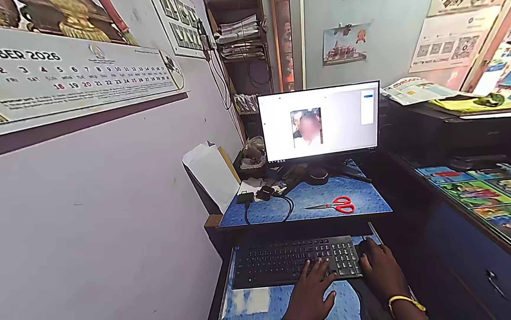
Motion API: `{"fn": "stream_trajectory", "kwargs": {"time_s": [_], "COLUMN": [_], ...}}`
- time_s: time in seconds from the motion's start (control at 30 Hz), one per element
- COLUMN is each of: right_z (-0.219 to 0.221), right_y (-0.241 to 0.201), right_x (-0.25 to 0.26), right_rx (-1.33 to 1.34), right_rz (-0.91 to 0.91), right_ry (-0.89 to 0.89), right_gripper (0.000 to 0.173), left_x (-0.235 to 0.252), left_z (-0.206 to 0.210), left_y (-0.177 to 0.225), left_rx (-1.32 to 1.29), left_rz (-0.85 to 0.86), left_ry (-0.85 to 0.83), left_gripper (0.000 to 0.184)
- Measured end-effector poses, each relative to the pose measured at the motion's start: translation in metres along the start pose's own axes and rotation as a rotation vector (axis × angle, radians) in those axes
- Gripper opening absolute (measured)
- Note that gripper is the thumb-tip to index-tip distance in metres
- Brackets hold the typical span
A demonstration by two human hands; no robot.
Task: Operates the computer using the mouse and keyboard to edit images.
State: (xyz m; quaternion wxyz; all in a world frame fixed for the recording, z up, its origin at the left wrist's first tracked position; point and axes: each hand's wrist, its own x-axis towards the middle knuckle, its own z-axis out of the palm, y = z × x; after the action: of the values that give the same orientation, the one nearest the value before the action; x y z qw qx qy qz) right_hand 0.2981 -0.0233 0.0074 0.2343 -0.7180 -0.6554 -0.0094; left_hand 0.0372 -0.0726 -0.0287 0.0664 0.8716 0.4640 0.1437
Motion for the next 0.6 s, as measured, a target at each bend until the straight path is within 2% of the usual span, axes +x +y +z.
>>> {"fn": "stream_trajectory", "kwargs": {"time_s": [0.6], "right_z": [0.0021], "right_y": [0.0015], "right_x": [0.0009], "right_rx": [-0.01], "right_rz": [-0.025], "right_ry": [0.023], "right_gripper": [0.058], "left_x": [0.0008], "left_z": [0.0004], "left_y": [-0.001], "left_rx": [0.008], "left_rz": [0.011], "left_ry": [0.016], "left_gripper": [0.046]}}
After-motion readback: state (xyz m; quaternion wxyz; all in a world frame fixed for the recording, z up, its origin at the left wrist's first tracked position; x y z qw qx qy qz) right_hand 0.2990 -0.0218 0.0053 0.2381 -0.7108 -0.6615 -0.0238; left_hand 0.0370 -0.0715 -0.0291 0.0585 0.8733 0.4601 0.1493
